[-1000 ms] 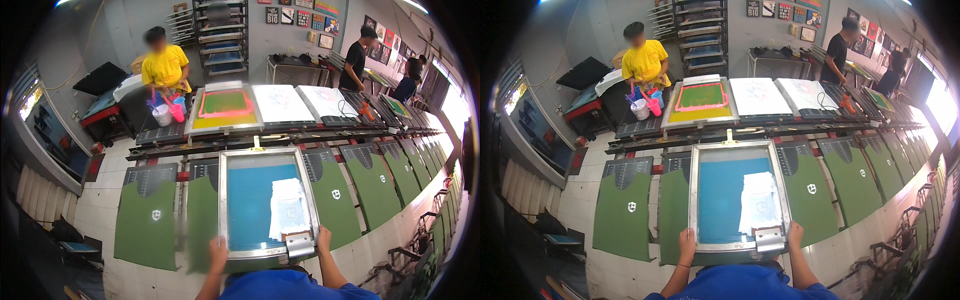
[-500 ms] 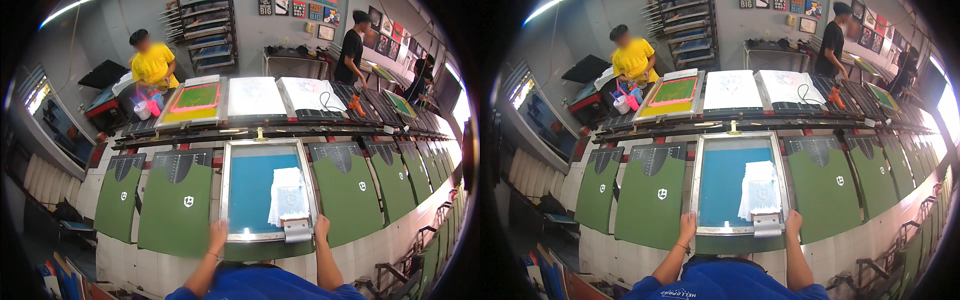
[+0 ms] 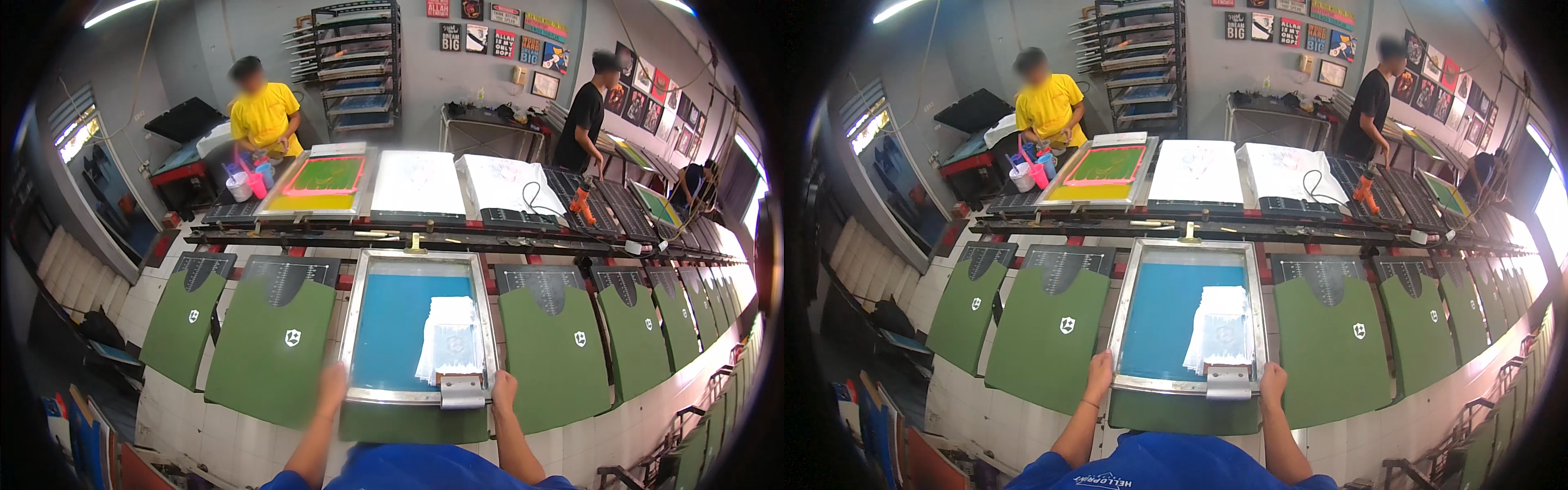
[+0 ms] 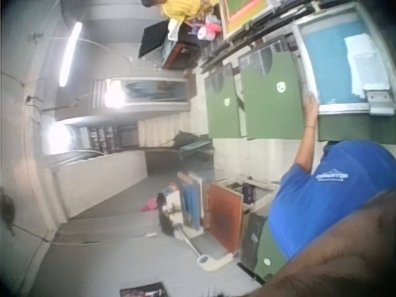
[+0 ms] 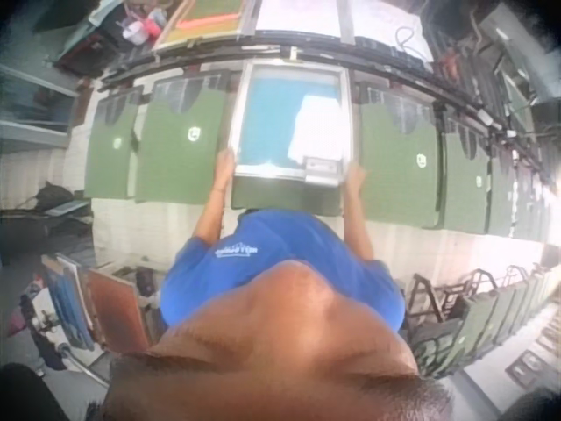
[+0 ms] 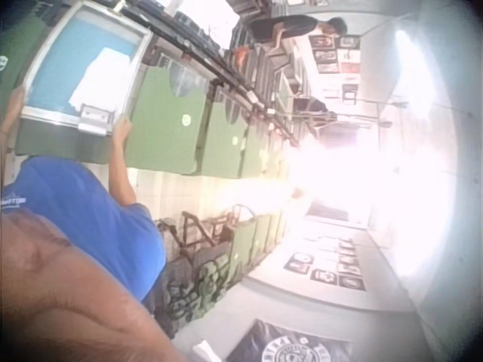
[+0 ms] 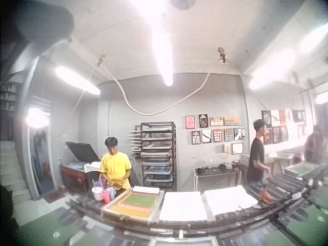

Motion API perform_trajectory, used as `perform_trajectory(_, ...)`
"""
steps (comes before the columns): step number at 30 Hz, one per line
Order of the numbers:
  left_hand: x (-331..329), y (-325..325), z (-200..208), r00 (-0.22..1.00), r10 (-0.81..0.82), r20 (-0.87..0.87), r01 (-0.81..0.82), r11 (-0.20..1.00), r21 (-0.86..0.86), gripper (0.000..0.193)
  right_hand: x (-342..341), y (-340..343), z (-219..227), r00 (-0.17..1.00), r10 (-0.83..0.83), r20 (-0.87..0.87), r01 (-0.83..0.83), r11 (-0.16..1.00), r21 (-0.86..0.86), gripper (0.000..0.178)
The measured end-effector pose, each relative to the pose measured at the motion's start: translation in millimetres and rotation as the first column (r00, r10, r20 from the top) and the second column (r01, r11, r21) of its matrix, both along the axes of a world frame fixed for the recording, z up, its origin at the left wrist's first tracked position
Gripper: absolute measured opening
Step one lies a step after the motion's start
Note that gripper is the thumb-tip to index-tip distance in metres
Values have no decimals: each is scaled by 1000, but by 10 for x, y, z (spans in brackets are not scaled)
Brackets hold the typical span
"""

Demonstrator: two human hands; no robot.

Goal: The person performs screen printing by repeatedly lowering a screen frame onto a garment, applying ink with a squeegee, and lifting the frame. The person works at a multi-station table, handling the screen and squeegee to transfer the design onto the fabric.

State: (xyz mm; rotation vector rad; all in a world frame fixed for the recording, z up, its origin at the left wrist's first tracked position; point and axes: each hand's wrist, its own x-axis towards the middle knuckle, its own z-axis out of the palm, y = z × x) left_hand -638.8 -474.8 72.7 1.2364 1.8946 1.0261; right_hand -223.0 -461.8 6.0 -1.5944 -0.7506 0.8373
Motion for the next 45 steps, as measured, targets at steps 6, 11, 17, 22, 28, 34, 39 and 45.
perform_trajectory(6,-161,65,-418,915,232,331,-232,972,-38,54,-160,86,194,939,-62,-339,88,994,63,31)
perform_trajectory(11,-27,111,-282,801,344,490,-333,936,-114,52,-63,77,15,880,-236,-411,281,958,51,48)
perform_trajectory(17,-155,104,-765,752,401,524,-386,911,-144,50,-154,54,-65,844,-258,-470,296,955,6,55)
perform_trajectory(22,-73,117,-875,814,419,403,-430,900,-68,48,-107,52,-243,853,-267,-448,311,950,26,55)
perform_trajectory(28,-110,153,-1048,866,372,333,-372,926,-65,42,-100,53,-277,871,-281,-403,308,951,1,56)
perform_trajectory(34,-155,136,-1078,960,279,-31,-273,954,127,39,-58,83,-310,936,-224,-273,240,970,29,49)
perform_trajectory(39,102,-103,-253,933,227,-278,-114,922,370,27,-421,-283,356,726,201,658,-168,979,-114,38)
perform_trajectory(45,761,-410,-343,518,-149,842,610,754,-242,21,-635,-623,787,170,499,850,-576,750,-325,53)
